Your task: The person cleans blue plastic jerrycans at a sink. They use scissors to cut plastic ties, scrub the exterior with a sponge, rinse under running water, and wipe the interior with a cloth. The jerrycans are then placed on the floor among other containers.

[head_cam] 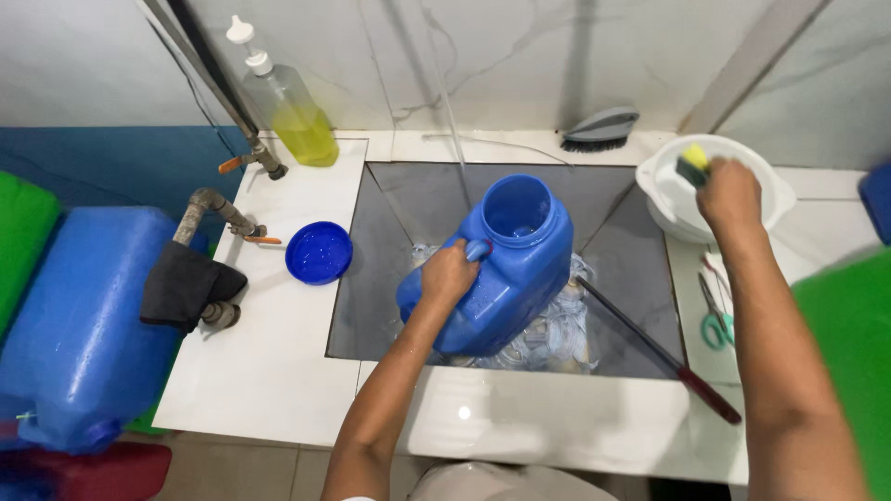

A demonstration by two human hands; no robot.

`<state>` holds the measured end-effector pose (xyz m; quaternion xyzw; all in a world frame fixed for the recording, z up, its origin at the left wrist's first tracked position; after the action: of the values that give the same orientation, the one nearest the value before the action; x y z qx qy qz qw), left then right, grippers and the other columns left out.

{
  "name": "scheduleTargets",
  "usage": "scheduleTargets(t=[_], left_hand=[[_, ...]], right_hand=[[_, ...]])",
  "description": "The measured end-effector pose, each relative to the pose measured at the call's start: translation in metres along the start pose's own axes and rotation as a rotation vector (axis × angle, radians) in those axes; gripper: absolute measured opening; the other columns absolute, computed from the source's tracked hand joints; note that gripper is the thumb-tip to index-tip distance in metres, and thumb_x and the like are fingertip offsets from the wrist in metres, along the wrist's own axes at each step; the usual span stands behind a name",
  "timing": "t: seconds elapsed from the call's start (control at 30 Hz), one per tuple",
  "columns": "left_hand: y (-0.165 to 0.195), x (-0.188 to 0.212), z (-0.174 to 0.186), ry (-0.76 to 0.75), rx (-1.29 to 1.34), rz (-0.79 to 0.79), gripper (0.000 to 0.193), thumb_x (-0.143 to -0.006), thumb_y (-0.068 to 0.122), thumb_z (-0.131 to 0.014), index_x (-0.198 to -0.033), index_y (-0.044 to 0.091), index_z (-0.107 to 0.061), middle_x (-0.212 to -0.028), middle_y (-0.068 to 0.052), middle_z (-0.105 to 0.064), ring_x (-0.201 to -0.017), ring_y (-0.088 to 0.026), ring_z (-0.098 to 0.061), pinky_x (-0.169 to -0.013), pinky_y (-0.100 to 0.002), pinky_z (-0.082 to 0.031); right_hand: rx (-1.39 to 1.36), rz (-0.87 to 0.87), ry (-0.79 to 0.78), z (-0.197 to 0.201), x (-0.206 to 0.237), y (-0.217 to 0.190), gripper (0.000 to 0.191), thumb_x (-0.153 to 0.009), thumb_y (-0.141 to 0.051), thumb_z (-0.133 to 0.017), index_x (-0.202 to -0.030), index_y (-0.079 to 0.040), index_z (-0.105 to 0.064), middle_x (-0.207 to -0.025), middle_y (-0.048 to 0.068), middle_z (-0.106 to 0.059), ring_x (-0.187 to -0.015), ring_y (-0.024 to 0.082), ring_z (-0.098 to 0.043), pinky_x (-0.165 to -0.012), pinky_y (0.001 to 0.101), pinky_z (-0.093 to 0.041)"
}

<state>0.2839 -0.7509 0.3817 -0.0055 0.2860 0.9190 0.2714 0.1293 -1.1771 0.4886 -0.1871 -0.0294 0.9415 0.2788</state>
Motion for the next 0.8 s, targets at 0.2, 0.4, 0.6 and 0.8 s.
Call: scheduleTargets(t=[0.2,0.4,0.6,0.8], left_hand=[[-0.040,-0.014,0.001,0.007,0.014,0.186,0.030,-0.084,0.029,-0.073,-0.098,0.003,-0.069,-0.090,-0.026,-0.072,-0.088,-0.047,-0.069,-0.079,-0.058,-0.053],[-0.047,-0.015,-0.001,-0.009,0.171,0.250,0.050,-0.085,0.039,-0.075,-0.104,-0.005,-0.063,-0.092,-0.034,-0.069,-0.091,-0.051,-0.068,-0.081,-0.058,-0.054],[-0.056,-0.003,0.003,-0.013,0.192,0.270,0.050,-0.088,0.040,-0.072,-0.108,-0.005,-0.062,-0.089,-0.034,-0.069,-0.087,-0.051,-0.069,-0.080,-0.058,-0.054],[-0.064,0.009,-0.003,-0.034,0.261,0.249,0.050,-0.089,0.039,-0.070,-0.107,-0.007,-0.061,-0.088,-0.034,-0.070,-0.087,-0.051,-0.070,-0.079,-0.057,-0.055]], right_hand=[[-0.578,0.170,0.096,-0.017,-0.036,-0.116,0.028,-0.104,-0.015,-0.062,-0.122,0.004,-0.072,-0.108,0.025,-0.072,-0.099,0.036,-0.070,-0.088,0.0435,-0.054],[-1.930,-0.238,-0.836,-0.066,-0.040,-0.390,0.023,-0.104,-0.019,-0.054,-0.101,-0.002,-0.068,-0.097,0.014,-0.073,-0.084,0.023,-0.074,-0.079,0.0331,-0.063],[-2.424,-0.543,-1.018,-0.065,-0.038,-0.475,0.044,-0.102,-0.036,-0.058,-0.065,-0.018,-0.045,-0.052,-0.001,-0.041,-0.039,0.013,-0.030,-0.034,0.0295,-0.024],[-1.925,-0.433,-1.069,-0.081,-0.041,-0.481,0.044,-0.105,-0.040,-0.053,-0.068,-0.017,-0.047,-0.052,-0.003,-0.035,-0.040,0.010,-0.027,-0.035,0.0280,-0.021]])
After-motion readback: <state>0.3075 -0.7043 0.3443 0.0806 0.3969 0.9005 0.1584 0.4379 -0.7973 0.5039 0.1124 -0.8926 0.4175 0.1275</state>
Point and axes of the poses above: each hand's wrist, its own x-axis away from the middle knuckle, its own z-axis out of the back of the hand, y = z × x, the point moved 10 cm from there along -x, towards the middle knuckle
